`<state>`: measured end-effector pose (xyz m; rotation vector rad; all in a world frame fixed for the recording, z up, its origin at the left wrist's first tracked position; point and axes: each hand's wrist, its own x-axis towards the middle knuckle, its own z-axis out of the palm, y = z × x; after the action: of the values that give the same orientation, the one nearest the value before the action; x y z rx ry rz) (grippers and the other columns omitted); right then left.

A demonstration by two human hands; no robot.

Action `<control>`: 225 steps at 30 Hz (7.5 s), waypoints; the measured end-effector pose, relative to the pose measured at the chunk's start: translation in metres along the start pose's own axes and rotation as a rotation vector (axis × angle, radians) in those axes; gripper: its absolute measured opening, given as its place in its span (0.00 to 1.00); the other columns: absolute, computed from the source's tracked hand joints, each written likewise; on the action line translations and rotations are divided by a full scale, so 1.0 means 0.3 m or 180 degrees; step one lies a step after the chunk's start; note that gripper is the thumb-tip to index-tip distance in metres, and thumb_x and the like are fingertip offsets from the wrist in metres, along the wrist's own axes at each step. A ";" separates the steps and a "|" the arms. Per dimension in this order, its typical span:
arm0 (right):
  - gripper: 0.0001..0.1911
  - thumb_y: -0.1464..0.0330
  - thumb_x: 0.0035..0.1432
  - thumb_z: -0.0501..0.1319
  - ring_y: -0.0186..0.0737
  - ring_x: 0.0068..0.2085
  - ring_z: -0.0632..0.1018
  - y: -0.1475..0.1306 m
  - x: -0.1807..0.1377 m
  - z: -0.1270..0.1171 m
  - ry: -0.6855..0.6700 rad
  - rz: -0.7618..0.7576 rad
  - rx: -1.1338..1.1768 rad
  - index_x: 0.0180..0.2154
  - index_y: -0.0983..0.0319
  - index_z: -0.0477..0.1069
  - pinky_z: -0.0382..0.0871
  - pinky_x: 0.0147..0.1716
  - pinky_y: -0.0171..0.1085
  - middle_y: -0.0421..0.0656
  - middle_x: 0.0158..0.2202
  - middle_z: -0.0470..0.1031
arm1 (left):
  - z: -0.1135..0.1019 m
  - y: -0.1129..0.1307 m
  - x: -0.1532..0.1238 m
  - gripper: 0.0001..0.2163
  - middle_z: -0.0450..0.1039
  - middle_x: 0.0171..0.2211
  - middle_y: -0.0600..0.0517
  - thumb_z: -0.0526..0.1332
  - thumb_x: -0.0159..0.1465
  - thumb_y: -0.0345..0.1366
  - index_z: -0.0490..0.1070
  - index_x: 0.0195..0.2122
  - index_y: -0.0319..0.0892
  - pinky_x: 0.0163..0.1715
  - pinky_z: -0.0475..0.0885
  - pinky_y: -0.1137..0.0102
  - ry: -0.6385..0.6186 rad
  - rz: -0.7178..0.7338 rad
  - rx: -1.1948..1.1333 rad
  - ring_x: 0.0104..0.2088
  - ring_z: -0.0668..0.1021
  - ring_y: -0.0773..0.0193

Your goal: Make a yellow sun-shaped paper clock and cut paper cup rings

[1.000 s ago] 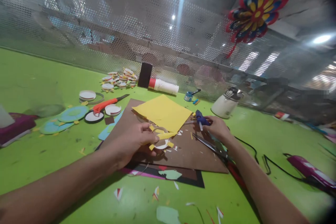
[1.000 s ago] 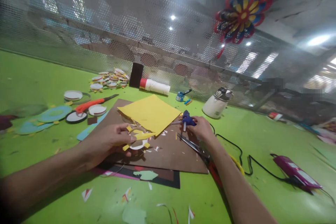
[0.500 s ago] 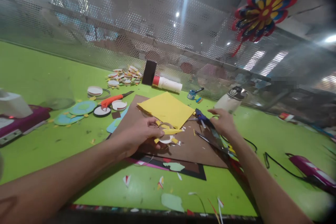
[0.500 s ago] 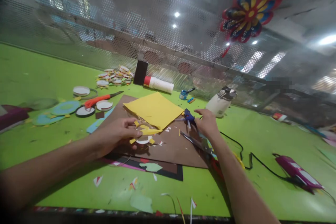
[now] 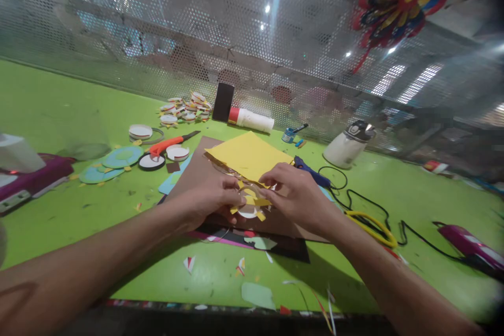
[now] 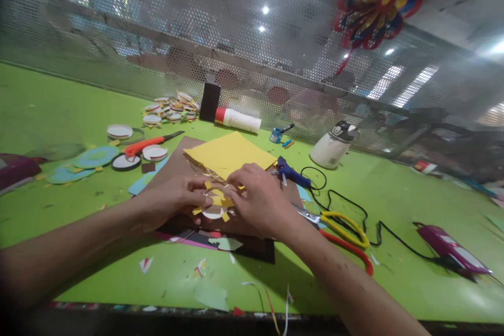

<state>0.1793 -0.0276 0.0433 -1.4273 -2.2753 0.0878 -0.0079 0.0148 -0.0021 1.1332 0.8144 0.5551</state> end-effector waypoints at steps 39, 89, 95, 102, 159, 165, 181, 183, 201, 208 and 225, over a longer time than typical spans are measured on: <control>0.07 0.74 0.59 0.60 0.42 0.31 0.68 -0.070 -0.024 0.090 0.0453 -0.1045 -0.1211 0.28 0.66 0.74 0.58 0.27 0.40 0.47 0.28 0.70 | 0.010 -0.004 0.001 0.09 0.68 0.19 0.58 0.64 0.46 0.30 0.66 0.29 0.41 0.24 0.72 0.71 0.0201 0.0064 0.0060 0.19 0.72 0.69; 0.04 0.73 0.54 0.65 0.40 0.36 0.77 0.071 0.002 0.122 0.1215 0.0105 0.1242 0.29 0.61 0.79 0.71 0.37 0.39 0.44 0.33 0.76 | 0.018 0.022 -0.012 0.11 0.76 0.28 0.46 0.64 0.51 0.23 0.72 0.37 0.33 0.25 0.75 0.71 0.0057 -0.0114 -0.0763 0.27 0.78 0.63; 0.05 0.75 0.55 0.64 0.39 0.36 0.77 0.073 -0.002 0.122 0.1283 -0.0138 0.0971 0.29 0.60 0.77 0.71 0.38 0.39 0.44 0.33 0.76 | 0.018 0.026 -0.017 0.13 0.77 0.29 0.44 0.63 0.51 0.23 0.73 0.39 0.32 0.24 0.74 0.72 0.0010 -0.0055 -0.0749 0.28 0.79 0.61; 0.05 0.74 0.56 0.62 0.39 0.36 0.77 0.064 -0.008 0.125 0.1294 -0.0298 0.0718 0.30 0.59 0.75 0.71 0.38 0.40 0.44 0.34 0.76 | 0.021 0.025 -0.014 0.12 0.77 0.28 0.44 0.64 0.50 0.23 0.73 0.37 0.32 0.24 0.74 0.71 0.0083 -0.0044 -0.0708 0.27 0.79 0.60; 0.07 0.76 0.55 0.61 0.37 0.31 0.73 0.037 -0.007 0.102 0.0732 -0.0044 0.0471 0.25 0.64 0.69 0.65 0.32 0.37 0.43 0.28 0.72 | 0.039 0.016 -0.017 0.14 0.76 0.32 0.46 0.66 0.46 0.27 0.68 0.35 0.37 0.27 0.76 0.67 0.0199 -0.0152 -0.0482 0.28 0.78 0.62; 0.06 0.76 0.56 0.61 0.37 0.32 0.72 0.041 -0.013 0.108 0.0742 -0.0248 0.0168 0.26 0.64 0.68 0.64 0.32 0.36 0.44 0.30 0.71 | 0.040 0.011 -0.013 0.13 0.75 0.28 0.48 0.65 0.47 0.25 0.68 0.34 0.37 0.28 0.77 0.66 0.0377 -0.0199 -0.0400 0.26 0.79 0.60; 0.05 0.75 0.54 0.62 0.40 0.35 0.73 0.038 -0.023 0.120 0.0726 -0.0259 -0.0286 0.28 0.63 0.68 0.63 0.34 0.37 0.44 0.34 0.71 | 0.038 0.012 -0.015 0.14 0.78 0.38 0.43 0.63 0.47 0.26 0.71 0.37 0.37 0.29 0.77 0.66 0.0271 -0.0151 -0.0376 0.31 0.80 0.59; 0.05 0.75 0.54 0.62 0.40 0.35 0.73 0.038 -0.022 0.121 0.0707 -0.0216 -0.0279 0.28 0.63 0.67 0.62 0.34 0.37 0.44 0.33 0.70 | 0.036 0.010 -0.014 0.15 0.78 0.38 0.43 0.63 0.47 0.26 0.71 0.38 0.38 0.30 0.77 0.65 0.0292 -0.0175 -0.0350 0.32 0.80 0.59; 0.06 0.72 0.57 0.60 0.39 0.34 0.72 0.037 -0.026 0.126 0.0540 -0.0015 -0.0349 0.28 0.61 0.67 0.62 0.33 0.38 0.43 0.33 0.70 | 0.034 -0.002 -0.003 0.14 0.78 0.34 0.44 0.63 0.48 0.25 0.70 0.38 0.37 0.30 0.77 0.65 0.0274 -0.0159 -0.0322 0.28 0.80 0.61; 0.05 0.73 0.56 0.61 0.40 0.34 0.72 0.022 -0.030 0.117 0.0580 -0.0030 -0.0344 0.28 0.62 0.67 0.61 0.34 0.38 0.43 0.33 0.70 | 0.036 0.001 -0.008 0.15 0.78 0.38 0.43 0.62 0.47 0.26 0.71 0.38 0.37 0.29 0.77 0.65 0.0276 -0.0068 -0.0268 0.32 0.80 0.58; 0.05 0.73 0.56 0.60 0.39 0.32 0.70 0.017 -0.029 0.115 0.0224 0.0187 -0.0611 0.28 0.62 0.67 0.61 0.32 0.38 0.43 0.33 0.69 | 0.049 -0.009 -0.001 0.09 0.69 0.20 0.55 0.63 0.46 0.28 0.69 0.30 0.41 0.26 0.72 0.67 0.0309 0.0137 0.0201 0.20 0.74 0.64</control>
<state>0.1729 -0.0266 0.0079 -1.5673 -2.2341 -0.1644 0.0037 0.0052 -0.0016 1.1913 0.8980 0.6276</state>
